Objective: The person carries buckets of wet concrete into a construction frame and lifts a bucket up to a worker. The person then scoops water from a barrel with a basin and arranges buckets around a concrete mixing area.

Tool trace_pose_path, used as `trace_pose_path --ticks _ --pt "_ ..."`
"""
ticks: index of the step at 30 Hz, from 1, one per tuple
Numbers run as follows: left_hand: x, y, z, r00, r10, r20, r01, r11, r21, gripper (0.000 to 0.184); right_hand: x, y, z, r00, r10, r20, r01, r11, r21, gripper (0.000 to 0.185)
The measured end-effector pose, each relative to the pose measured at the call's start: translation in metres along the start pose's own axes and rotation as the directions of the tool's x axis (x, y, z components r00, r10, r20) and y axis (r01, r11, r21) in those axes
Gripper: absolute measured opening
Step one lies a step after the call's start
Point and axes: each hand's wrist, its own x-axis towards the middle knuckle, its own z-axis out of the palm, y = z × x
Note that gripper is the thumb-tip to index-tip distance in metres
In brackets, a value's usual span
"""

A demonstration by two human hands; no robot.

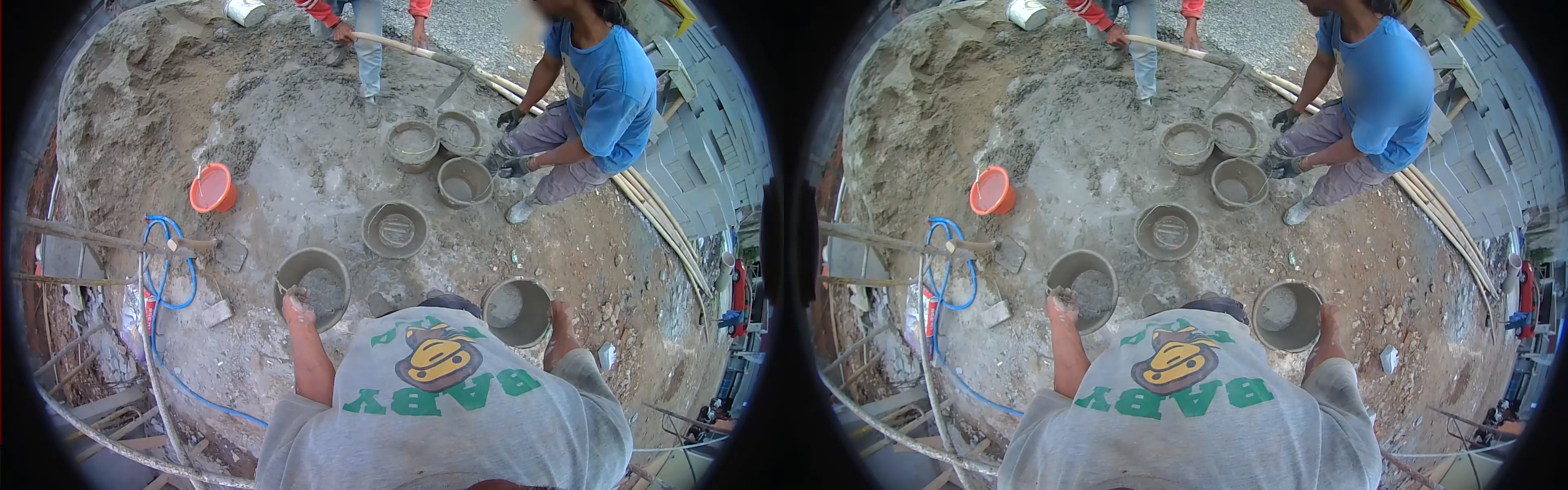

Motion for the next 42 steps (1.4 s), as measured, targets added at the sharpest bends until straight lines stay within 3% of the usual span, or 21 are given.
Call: trace_pose_path --ticks 2,5,7,9,12,15,17,19,26,34,37,40,42 --pt "0.001 0.004 -0.003 1.0 0.0 -0.01 0.0 1.0 0.013 0.011 0.0 0.002 -0.018 1.0 0.007 -0.004 -0.007 0.998 0.057 0.038" --pt "0.004 0.012 -0.012 0.999 -0.003 -0.034 0.003 1.0 -0.003 0.009 0.018 -0.002 -0.026 0.957 0.102 0.273 -0.163 0.964 0.21 0.031" --pt "0.006 0.015 -0.024 1.0 0.004 -0.017 -0.005 0.999 -0.053 0.007 0.04 -0.001 -0.018 0.819 0.235 0.524 -0.491 0.759 0.427 0.023" --pt "-0.002 0.02 -0.028 0.999 -0.031 -0.045 0.029 0.998 -0.047 0.006 0.055 -0.008 -0.031 0.699 0.256 0.667 -0.671 0.556 0.49 0.017" --pt "-0.01 0.026 -0.027 0.997 -0.058 -0.049 0.057 0.998 -0.034 0.006 0.072 -0.019 -0.054 0.689 0.257 0.678 -0.707 0.445 0.55 0.015" --pt "0.003 0.024 -0.04 0.998 -0.049 -0.042 0.047 0.997 -0.058 0.006 0.089 -0.043 -0.138 0.542 0.308 0.782 -0.834 0.082 0.546 0.018" --pt "0.008 0.021 -0.05 0.998 -0.045 -0.044 0.042 0.997 -0.061 0.006 0.1 -0.051 -0.169 0.502 0.292 0.814 -0.836 -0.077 0.543 0.021" --pt "0.009 0.022 -0.055 0.998 -0.049 -0.047 0.047 0.998 -0.042 0.006 0.114 -0.054 -0.142 0.513 0.235 0.826 -0.82 -0.15 0.552 0.023" --pt "0.013 0.016 -0.083 0.992 -0.004 -0.126 -0.003 0.999 -0.053 0.009 0.152 -0.078 -0.197 0.565 0.14 0.813 -0.671 -0.496 0.552 0.018" --pt "0.009 0.017 -0.092 0.987 0.028 -0.158 -0.046 0.993 -0.111 0.011 0.19 -0.111 -0.294 0.713 0.046 0.7 -0.54 -0.602 0.589 0.018" --pt "0.021 0.02 -0.1 0.973 -0.045 -0.227 0.046 0.999 0.001 0.013 0.203 -0.126 -0.312 0.761 -0.021 0.649 -0.507 -0.644 0.573 0.018" --pt "0.013 0.027 -0.1 0.976 -0.054 -0.211 0.048 0.998 -0.035 0.013 0.216 -0.137 -0.313 0.808 -0.094 0.582 -0.479 -0.68 0.555 0.018" --pt "-0.027 0.044 -0.062 0.961 -0.099 -0.259 0.114 0.992 0.044 0.013 0.229 -0.145 -0.32 0.829 -0.113 0.548 -0.458 -0.699 0.549 0.018"
